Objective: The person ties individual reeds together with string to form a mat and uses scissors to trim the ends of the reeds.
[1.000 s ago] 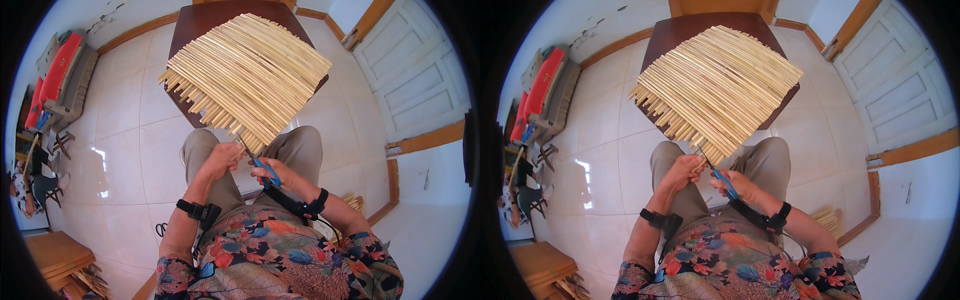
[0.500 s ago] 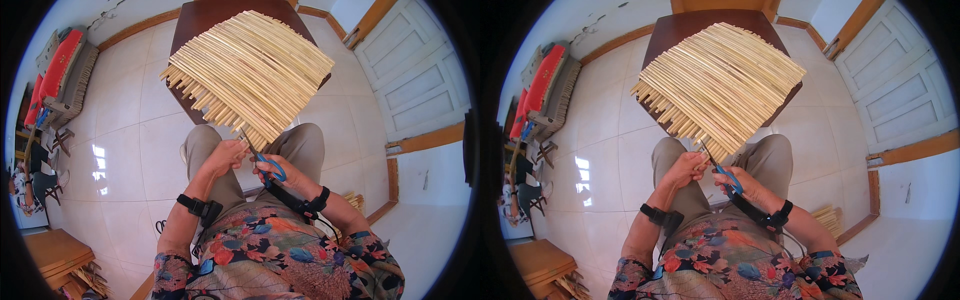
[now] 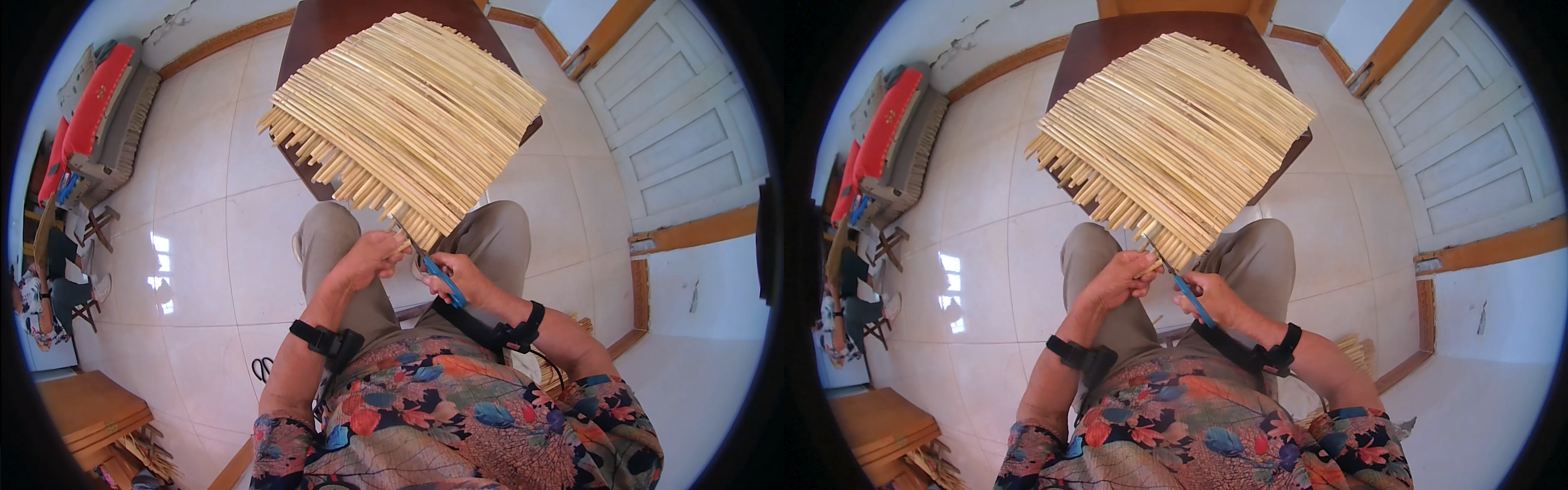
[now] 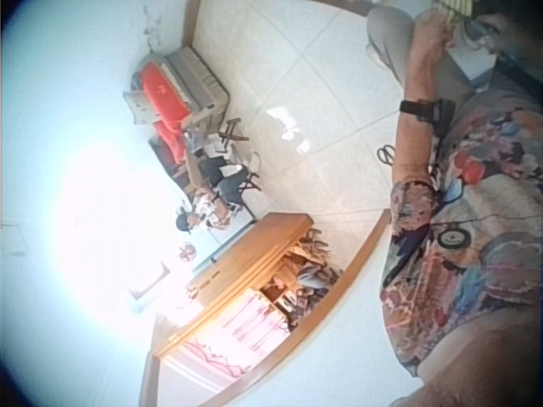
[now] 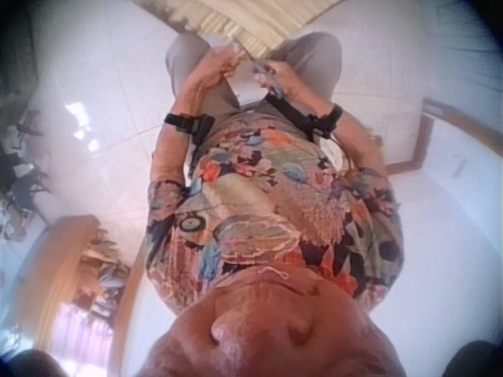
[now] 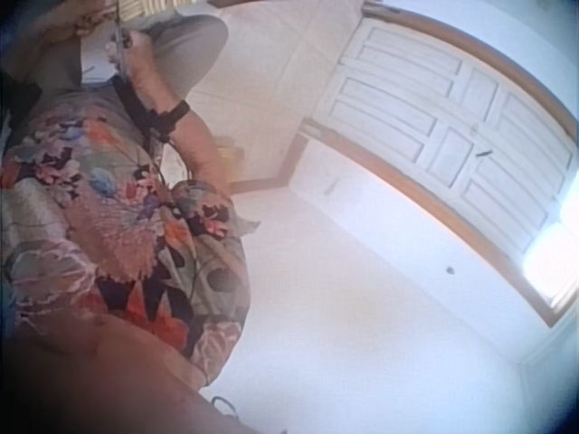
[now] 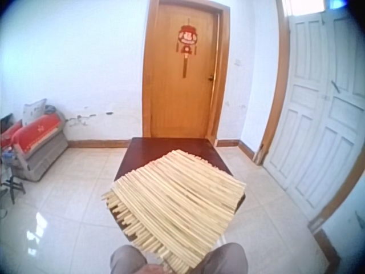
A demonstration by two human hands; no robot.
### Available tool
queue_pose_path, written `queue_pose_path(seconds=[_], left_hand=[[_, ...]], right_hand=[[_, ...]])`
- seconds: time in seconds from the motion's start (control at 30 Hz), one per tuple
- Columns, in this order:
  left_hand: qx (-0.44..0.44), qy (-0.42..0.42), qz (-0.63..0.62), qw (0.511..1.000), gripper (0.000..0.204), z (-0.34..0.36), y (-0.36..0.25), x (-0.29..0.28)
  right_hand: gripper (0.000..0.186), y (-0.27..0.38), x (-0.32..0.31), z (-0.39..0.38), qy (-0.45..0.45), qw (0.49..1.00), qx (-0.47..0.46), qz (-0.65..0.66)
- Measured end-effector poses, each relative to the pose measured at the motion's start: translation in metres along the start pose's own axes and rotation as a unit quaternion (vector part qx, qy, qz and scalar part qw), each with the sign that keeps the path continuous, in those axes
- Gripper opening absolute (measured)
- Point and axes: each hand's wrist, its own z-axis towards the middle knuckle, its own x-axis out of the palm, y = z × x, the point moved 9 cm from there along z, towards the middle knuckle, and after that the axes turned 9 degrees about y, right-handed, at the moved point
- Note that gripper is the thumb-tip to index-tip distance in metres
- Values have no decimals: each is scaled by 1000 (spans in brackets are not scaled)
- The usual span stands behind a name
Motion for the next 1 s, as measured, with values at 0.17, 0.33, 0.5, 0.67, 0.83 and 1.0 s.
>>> queue_pose_path(seconds=[0.17, 0.33, 0.5, 0.67, 0.83, 1.0], left_hand=[[17, 1, -27, 999, 32, 6, 2, -5], [6, -2, -33, 999, 33, 0, -1, -2], [-7, -5, -5, 1000, 33, 1, -2, 1], [1, -2, -22, 1000, 32, 3, 3, -3], [24, 16, -42, 999, 31, 5, -1, 1], [-30, 10, -32, 999, 32, 3, 3, -5]], right_hand=[[37, -3, -1, 3, 49, 998, 1, 31], [51, -1, 5, 20, 59, 990, -19, 128], [50, -4, 7, 21, 58, 992, 12, 107], [46, -11, -2, 20, 43, 998, 14, 42], [46, -5, -1, 11, 50, 996, 12, 68], [52, -4, 3, 9, 81, 988, 4, 133]])
